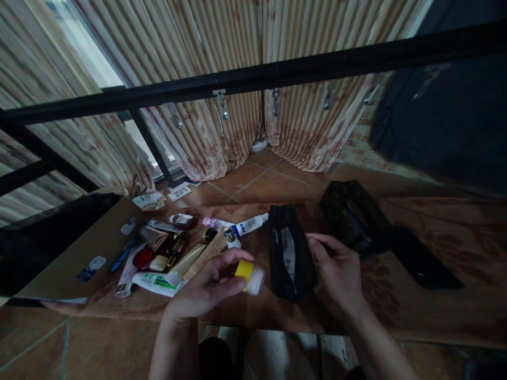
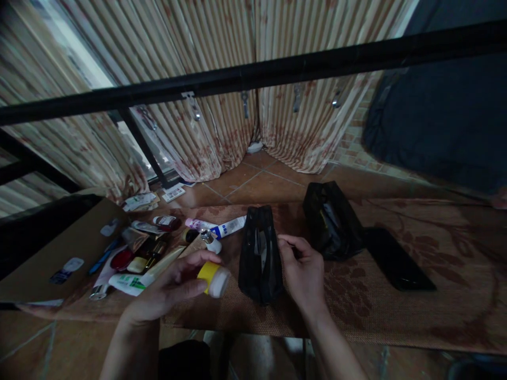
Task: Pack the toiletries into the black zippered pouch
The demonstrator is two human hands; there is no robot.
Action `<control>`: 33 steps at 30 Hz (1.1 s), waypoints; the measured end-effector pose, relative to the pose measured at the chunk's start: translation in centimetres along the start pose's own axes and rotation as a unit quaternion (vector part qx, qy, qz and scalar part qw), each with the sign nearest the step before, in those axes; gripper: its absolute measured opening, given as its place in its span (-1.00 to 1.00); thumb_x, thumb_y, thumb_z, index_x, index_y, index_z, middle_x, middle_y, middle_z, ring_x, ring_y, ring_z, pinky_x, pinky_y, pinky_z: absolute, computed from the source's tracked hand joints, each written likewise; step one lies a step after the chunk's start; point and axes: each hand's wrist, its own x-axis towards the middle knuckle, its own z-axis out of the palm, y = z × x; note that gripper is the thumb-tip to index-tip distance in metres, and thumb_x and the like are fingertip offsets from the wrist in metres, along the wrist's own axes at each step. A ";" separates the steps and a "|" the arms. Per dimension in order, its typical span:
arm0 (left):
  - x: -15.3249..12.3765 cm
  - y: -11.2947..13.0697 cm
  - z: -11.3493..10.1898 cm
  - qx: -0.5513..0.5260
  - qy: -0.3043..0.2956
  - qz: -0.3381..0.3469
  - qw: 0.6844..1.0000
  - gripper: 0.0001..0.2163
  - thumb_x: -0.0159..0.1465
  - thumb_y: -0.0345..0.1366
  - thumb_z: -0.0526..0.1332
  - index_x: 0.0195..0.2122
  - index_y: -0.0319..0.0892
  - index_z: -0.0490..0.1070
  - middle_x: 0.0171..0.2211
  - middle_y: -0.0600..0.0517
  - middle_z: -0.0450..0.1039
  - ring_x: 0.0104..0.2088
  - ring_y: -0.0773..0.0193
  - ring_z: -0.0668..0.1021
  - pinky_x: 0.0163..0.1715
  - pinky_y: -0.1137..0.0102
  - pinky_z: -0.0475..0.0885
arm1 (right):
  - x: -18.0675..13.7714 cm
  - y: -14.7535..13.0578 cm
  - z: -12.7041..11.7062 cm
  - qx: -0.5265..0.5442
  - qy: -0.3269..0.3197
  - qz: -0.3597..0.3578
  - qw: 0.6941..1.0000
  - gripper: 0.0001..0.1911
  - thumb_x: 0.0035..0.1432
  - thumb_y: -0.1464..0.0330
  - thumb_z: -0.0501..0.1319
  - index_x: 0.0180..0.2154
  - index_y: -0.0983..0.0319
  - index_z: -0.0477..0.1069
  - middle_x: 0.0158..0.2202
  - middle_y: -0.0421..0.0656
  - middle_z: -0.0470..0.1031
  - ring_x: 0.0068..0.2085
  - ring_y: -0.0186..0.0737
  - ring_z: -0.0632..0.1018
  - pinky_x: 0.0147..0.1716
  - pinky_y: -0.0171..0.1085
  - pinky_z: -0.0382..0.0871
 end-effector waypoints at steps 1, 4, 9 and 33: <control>0.2 0.0 0.2 -0.013 0.005 0.010 1.000 -0.65 0.17 -0.23 0.28 0.00 -0.10 0.38 -0.24 0.02 0.40 -0.27 0.29 0.44 -0.28 0.43 0.34 | 0.0 0.0 -0.1 -0.001 -0.001 0.002 1.000 -0.75 0.09 0.19 0.22 -0.29 0.20 0.57 -0.25 -0.12 0.60 -0.20 -0.16 0.57 -0.13 -0.17 0.41; 0.9 -0.2 0.8 -0.082 0.014 0.031 0.996 -0.66 0.17 -0.22 0.28 -0.03 -0.13 0.41 -0.24 0.01 0.40 -0.28 0.29 0.44 -0.29 0.43 0.37 | 0.1 -0.1 -0.2 0.004 -0.001 0.008 1.000 -0.75 0.09 0.20 0.22 -0.29 0.20 0.57 -0.24 -0.12 0.60 -0.18 -0.15 0.57 -0.11 -0.16 0.40; 2.7 -0.9 2.9 -0.222 0.019 0.011 0.975 -0.71 0.22 -0.20 0.22 -0.05 -0.16 0.44 -0.21 -0.04 0.41 -0.32 0.27 0.48 -0.40 0.42 0.47 | 0.1 0.0 -0.1 0.024 -0.007 0.014 1.000 -0.74 0.10 0.20 0.22 -0.27 0.20 0.56 -0.22 -0.10 0.60 -0.17 -0.13 0.57 -0.12 -0.16 0.41; 7.0 1.6 6.5 0.263 0.092 0.109 0.954 -0.64 0.20 -0.33 0.21 0.04 -0.04 0.37 -0.02 -0.03 0.43 -0.01 0.10 0.46 0.06 0.21 0.32 | -0.1 0.1 0.0 0.009 -0.021 0.009 1.000 -0.67 0.12 0.11 0.18 -0.28 0.21 0.55 -0.26 -0.11 0.58 -0.21 -0.14 0.55 -0.20 -0.22 0.40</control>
